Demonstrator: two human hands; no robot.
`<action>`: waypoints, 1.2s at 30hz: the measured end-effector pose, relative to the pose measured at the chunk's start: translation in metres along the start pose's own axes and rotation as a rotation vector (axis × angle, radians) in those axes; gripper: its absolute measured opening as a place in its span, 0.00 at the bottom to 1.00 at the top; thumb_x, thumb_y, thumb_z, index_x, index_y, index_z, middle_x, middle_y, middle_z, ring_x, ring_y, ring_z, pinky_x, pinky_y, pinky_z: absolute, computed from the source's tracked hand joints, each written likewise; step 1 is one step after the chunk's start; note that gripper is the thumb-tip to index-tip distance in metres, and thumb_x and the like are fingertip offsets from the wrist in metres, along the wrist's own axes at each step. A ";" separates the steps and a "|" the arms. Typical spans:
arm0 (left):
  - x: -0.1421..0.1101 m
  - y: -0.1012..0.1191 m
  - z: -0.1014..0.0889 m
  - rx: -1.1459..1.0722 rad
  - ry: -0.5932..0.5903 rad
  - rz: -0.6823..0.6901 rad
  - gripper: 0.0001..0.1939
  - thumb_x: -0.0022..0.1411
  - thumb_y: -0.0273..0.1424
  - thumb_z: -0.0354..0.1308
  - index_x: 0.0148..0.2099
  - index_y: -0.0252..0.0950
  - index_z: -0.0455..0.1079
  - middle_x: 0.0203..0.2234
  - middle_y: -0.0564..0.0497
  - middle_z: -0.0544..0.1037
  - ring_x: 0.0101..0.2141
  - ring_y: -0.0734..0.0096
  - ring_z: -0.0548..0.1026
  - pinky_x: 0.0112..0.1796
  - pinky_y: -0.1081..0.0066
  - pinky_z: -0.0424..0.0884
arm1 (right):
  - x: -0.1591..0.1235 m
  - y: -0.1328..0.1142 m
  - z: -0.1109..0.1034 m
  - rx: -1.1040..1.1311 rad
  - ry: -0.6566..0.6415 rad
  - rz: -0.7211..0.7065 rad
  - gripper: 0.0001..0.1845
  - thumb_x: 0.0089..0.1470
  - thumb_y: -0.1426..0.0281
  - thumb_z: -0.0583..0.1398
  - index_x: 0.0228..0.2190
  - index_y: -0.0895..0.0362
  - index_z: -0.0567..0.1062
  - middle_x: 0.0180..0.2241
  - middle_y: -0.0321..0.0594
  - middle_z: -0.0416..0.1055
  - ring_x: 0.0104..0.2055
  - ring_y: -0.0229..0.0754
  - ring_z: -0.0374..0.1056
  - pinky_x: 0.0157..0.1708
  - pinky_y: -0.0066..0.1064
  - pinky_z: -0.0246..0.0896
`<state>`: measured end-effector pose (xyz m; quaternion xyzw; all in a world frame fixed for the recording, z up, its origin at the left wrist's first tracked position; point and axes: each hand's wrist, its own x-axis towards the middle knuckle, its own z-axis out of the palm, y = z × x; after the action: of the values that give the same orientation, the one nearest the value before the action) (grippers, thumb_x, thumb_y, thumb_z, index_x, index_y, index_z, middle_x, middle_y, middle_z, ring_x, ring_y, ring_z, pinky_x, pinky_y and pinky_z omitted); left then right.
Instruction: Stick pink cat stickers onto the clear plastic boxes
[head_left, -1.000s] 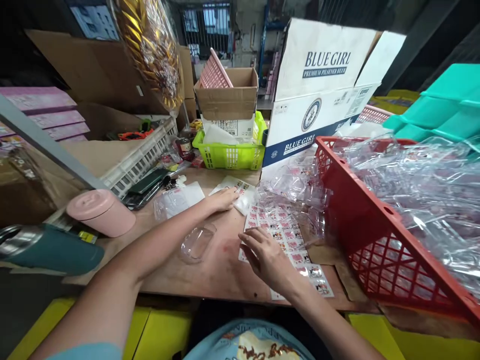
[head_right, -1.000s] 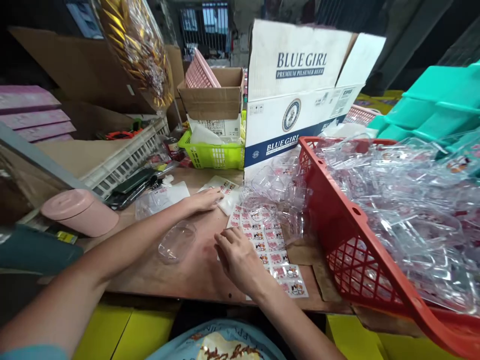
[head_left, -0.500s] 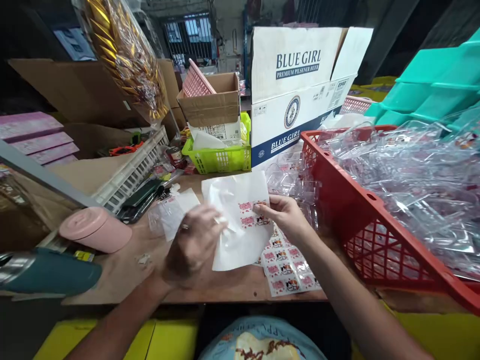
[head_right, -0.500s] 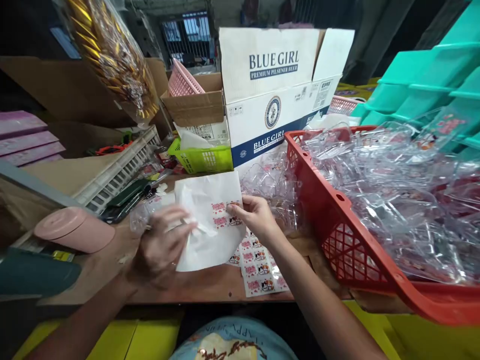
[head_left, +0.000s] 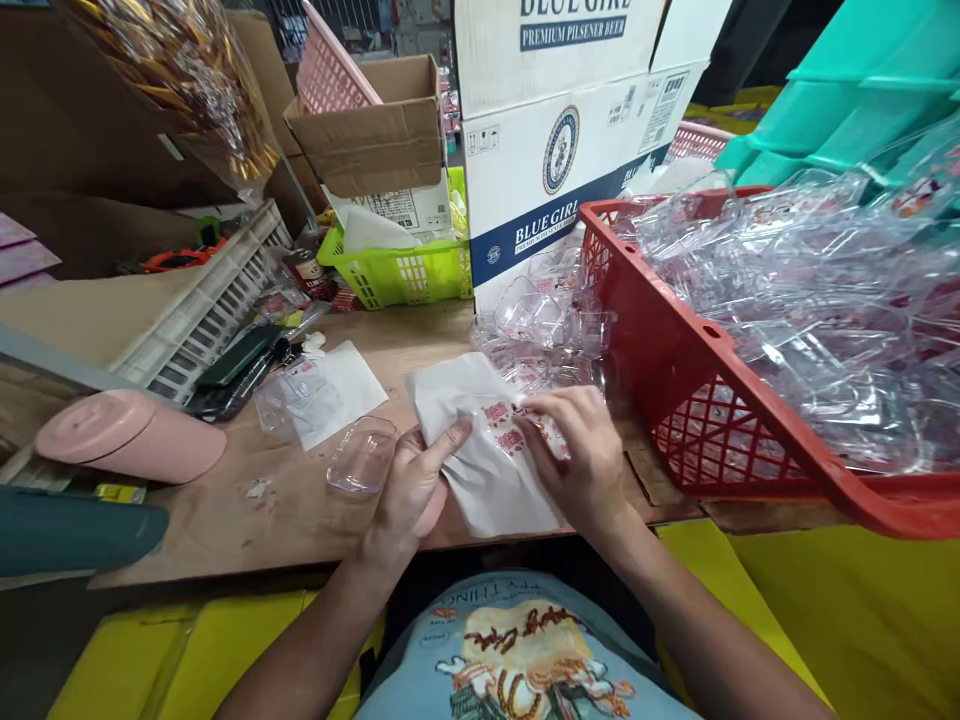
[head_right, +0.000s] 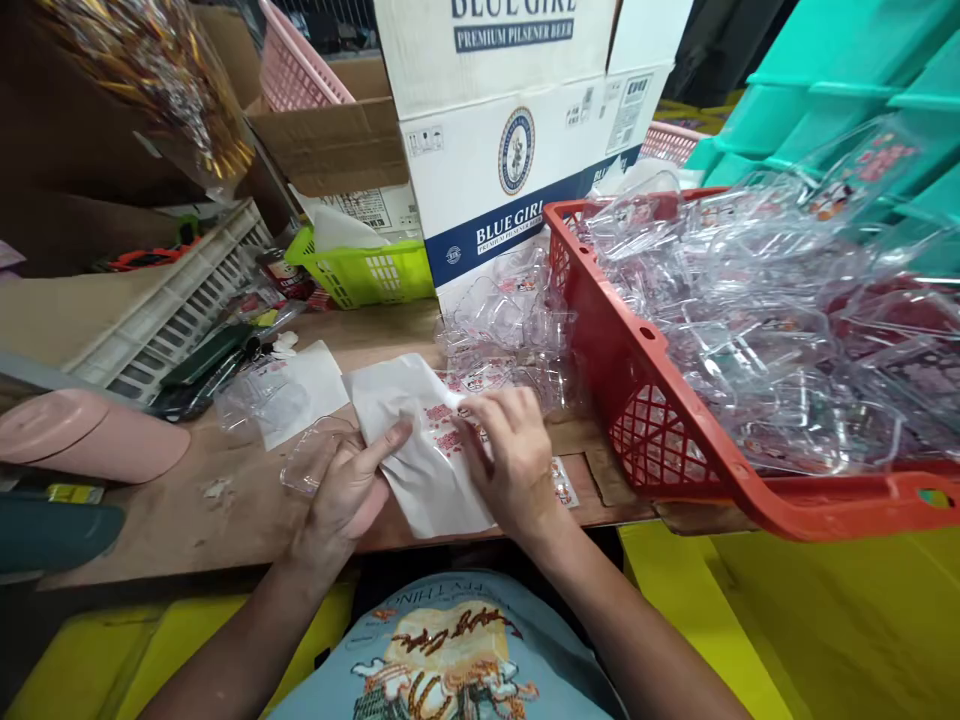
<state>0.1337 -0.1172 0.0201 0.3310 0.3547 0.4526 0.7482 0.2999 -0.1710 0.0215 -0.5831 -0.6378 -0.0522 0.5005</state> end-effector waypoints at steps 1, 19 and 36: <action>-0.001 -0.003 0.001 -0.006 0.007 0.010 0.17 0.50 0.32 0.73 0.44 0.33 0.80 0.40 0.46 0.84 0.43 0.60 0.81 0.48 0.65 0.75 | -0.002 -0.003 0.000 -0.049 -0.025 -0.061 0.15 0.59 0.72 0.62 0.48 0.54 0.74 0.44 0.48 0.75 0.48 0.51 0.67 0.51 0.48 0.63; 0.001 -0.024 -0.002 0.008 0.057 0.013 0.25 0.50 0.27 0.72 0.52 0.38 0.77 0.46 0.48 0.83 0.49 0.60 0.79 0.53 0.65 0.72 | -0.008 -0.002 0.002 -0.110 -0.189 -0.092 0.07 0.59 0.70 0.64 0.40 0.57 0.75 0.36 0.44 0.75 0.41 0.49 0.65 0.45 0.45 0.62; 0.027 -0.025 -0.022 0.301 0.109 0.052 0.21 0.53 0.39 0.69 0.46 0.32 0.78 0.42 0.42 0.82 0.50 0.50 0.76 0.52 0.55 0.72 | -0.003 0.033 -0.006 0.547 0.016 0.684 0.12 0.58 0.65 0.63 0.25 0.56 0.74 0.24 0.34 0.68 0.27 0.37 0.61 0.28 0.30 0.55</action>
<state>0.1358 -0.0979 -0.0188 0.4235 0.4499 0.4308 0.6578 0.3292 -0.1666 0.0049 -0.6065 -0.3945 0.2830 0.6297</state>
